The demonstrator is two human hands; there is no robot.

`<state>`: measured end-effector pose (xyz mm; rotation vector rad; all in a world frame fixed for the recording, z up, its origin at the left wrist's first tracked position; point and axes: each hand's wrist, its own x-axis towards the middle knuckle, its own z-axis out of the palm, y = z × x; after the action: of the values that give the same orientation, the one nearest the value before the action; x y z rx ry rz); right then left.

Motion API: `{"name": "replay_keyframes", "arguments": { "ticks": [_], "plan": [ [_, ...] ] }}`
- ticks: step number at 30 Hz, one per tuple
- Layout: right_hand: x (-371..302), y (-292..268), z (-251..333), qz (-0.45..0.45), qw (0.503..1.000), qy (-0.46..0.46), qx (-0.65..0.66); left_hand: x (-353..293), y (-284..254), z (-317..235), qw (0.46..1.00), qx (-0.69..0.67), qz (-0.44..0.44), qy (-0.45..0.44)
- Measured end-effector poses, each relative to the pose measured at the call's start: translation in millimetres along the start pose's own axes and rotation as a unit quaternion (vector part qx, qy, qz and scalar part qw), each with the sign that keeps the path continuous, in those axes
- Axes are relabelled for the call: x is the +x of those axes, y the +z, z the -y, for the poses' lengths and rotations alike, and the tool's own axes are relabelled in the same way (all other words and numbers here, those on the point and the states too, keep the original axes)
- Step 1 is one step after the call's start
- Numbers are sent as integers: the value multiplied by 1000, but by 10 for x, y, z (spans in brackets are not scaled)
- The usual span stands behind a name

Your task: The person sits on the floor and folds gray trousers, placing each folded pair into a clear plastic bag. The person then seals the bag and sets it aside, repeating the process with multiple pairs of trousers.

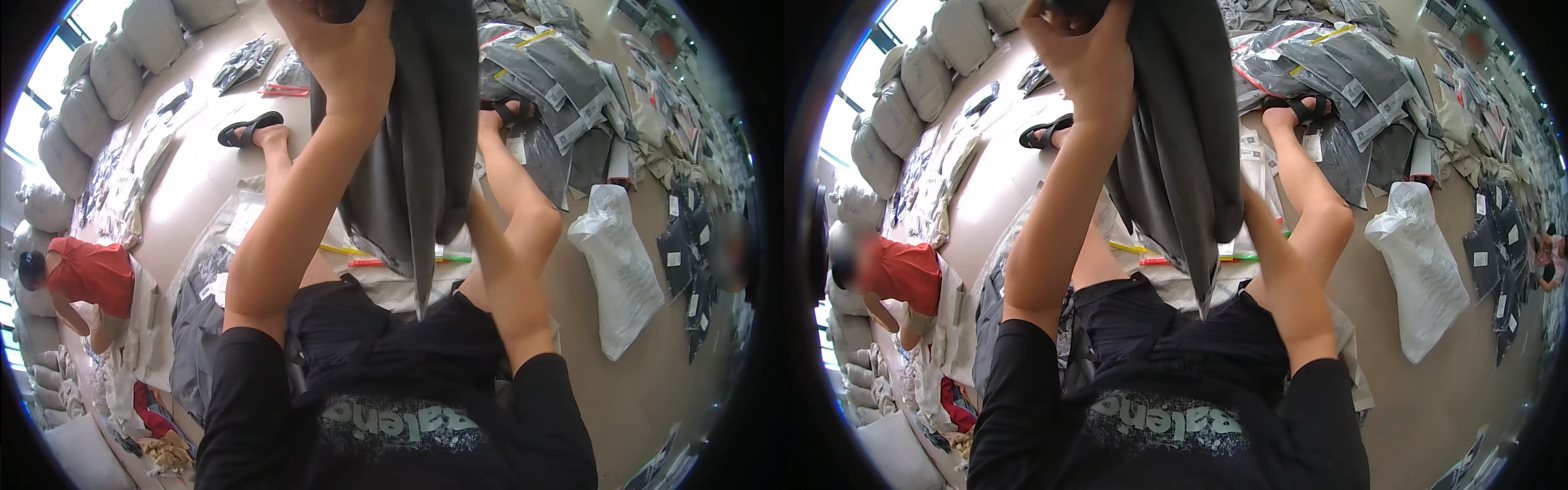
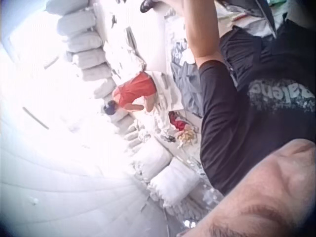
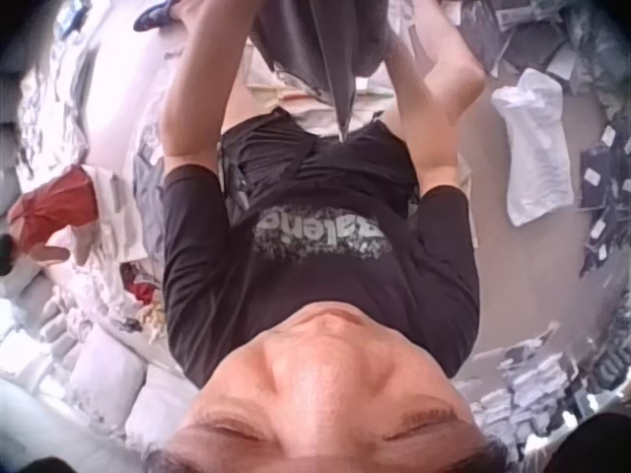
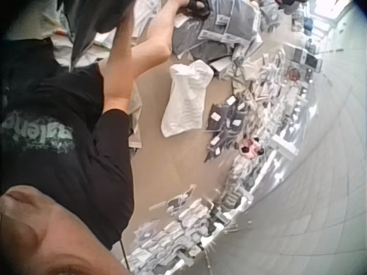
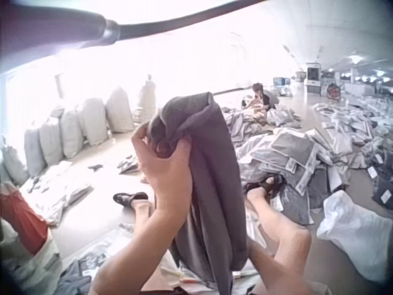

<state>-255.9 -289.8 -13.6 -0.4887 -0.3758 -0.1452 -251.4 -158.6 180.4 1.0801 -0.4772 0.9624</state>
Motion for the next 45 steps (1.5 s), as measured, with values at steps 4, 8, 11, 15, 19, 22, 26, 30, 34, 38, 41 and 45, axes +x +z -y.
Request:
{"name": "replay_keyframes", "arguments": {
  "ticks": [4, 8, 11, 15, 19, 22, 26, 30, 34, 38, 41, 45],
  "plan": [
    [-459, -506, -406, -65, 980, 187, -3, -36, -530, 1484, 992, 90, -4, -84],
    [-768, -1466, -778, -173, 865, 390, -263, -639, -1467, 2490, 933, 180, 32, -310],
    [-1184, -2453, -975, -199, 693, 334, -607, -1876, -2503, 2723, 742, 445, 224, -448],
    [-1292, -2504, -1119, -270, 622, 265, -685, -3118, -3239, 2171, 739, 452, 226, -446],
    [-1251, -2201, -1188, -142, 642, 154, -737, -3226, -3096, 1806, 756, 533, 259, -278],
    [-1293, -2069, -1328, -23, 605, 54, -794, -3195, -3046, 1982, 763, 512, 305, -249],
    [-1489, -1901, -1590, 160, 482, 83, -858, -3320, -3114, 2261, 739, 441, 450, -239],
    [-1596, -1864, -1734, 160, 418, 93, -889, -3122, -3034, 2403, 784, 414, 405, -223],
    [-1577, -1814, -1731, 191, 353, 130, -907, -2890, -2729, 2355, 843, 321, 372, -217],
    [-1289, -1629, -1488, 285, 377, 247, -846, -3026, -2752, 2627, 801, 339, 447, -209],
    [-396, -1602, -1259, 345, 507, 433, -660, -3094, -2857, 2724, 792, 377, 431, -210],
    [584, -2693, -1175, 6, 710, 252, -658, -3102, -2689, 2571, 777, 383, 462, -190]
  ]
}}
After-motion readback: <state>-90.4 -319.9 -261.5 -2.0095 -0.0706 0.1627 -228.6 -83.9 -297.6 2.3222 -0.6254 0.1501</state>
